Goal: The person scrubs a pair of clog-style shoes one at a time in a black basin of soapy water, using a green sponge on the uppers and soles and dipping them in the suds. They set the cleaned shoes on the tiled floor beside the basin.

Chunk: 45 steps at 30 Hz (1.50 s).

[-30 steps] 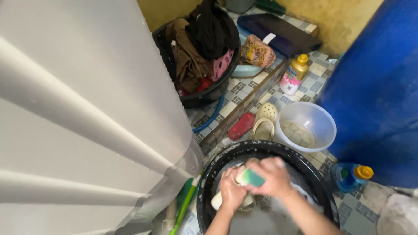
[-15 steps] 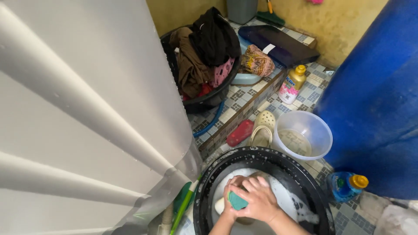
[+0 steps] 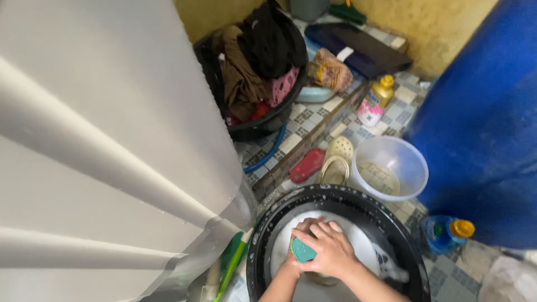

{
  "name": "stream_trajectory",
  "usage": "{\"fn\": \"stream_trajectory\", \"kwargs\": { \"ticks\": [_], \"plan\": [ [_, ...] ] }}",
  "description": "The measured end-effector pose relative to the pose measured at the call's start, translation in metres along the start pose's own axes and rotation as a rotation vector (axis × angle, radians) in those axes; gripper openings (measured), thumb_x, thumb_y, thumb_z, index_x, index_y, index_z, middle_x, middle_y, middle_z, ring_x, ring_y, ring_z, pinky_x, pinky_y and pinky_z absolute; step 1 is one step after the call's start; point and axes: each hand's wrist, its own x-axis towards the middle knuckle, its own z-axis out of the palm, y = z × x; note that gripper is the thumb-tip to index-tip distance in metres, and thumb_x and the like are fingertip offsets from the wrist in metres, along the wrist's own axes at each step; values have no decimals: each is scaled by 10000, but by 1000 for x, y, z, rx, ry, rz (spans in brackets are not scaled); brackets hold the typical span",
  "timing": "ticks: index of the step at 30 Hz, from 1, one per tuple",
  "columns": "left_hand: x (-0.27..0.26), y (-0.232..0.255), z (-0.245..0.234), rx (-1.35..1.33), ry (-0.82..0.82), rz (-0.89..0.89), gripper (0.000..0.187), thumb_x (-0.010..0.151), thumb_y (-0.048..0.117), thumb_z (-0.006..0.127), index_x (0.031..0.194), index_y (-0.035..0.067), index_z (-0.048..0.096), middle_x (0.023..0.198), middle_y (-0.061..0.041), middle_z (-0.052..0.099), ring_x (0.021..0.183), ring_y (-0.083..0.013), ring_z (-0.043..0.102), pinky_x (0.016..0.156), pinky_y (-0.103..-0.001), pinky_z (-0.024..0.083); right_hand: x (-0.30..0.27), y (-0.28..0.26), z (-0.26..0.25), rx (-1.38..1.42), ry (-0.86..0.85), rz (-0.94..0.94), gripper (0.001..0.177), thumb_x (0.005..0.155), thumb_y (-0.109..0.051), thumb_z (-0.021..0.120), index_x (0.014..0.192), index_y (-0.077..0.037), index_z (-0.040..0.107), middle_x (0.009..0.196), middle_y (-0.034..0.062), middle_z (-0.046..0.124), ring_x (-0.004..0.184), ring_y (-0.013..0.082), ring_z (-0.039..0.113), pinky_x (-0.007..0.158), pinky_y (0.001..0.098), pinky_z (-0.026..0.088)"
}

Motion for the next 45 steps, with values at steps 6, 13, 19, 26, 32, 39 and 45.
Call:
{"fn": "stream_trajectory", "kwargs": {
  "ticks": [6,13,19,26,32,39,45],
  "plan": [
    [16,83,-38,211,-51,22,746,552,306,896,1241,90,709,1284,-118,659,1213,-310,592,1053,-452,463,-37,74,-9,-144,-184,448,774,553,-535,851,1263,-270,694,899,45,628,858,273,622,799,421,435],
    [17,91,-49,149,-90,-32,618,675,342,843,1228,109,700,1228,-112,717,1150,-343,655,1022,-430,517,-30,47,-3,11,-78,-18,731,523,-573,894,1128,-201,721,824,70,648,820,289,644,761,455,429],
    [5,56,-33,55,-14,143,618,704,278,867,1272,109,691,1322,-121,720,1196,-338,674,1056,-416,525,-19,24,-13,31,102,143,715,558,-582,842,1166,-236,695,940,32,723,878,245,684,770,420,462],
    [29,73,-62,82,-19,3,743,567,223,919,1274,147,703,1261,-108,724,1172,-332,677,1044,-430,517,-58,98,17,-74,-214,419,771,597,-411,862,1326,-252,666,1044,89,721,988,298,690,874,427,518],
    [29,87,-67,176,5,-77,779,573,266,913,1312,173,681,1318,-115,669,1184,-345,635,1027,-428,511,-62,81,54,486,141,454,690,776,-301,792,1414,-135,588,1297,135,685,1143,323,683,974,427,522],
    [24,65,-46,238,60,-176,491,864,300,644,1352,255,679,1368,-63,636,1197,-339,599,1039,-441,497,-16,26,32,-94,7,-52,743,572,-581,863,1209,-228,716,857,51,640,821,274,642,718,453,445],
    [23,54,-33,299,2,-184,544,839,327,682,1379,259,667,1395,-65,639,1136,-336,598,1027,-436,500,-32,40,34,-24,174,77,736,565,-576,813,1161,-164,679,895,35,632,840,254,597,780,439,407]
  ]
}}
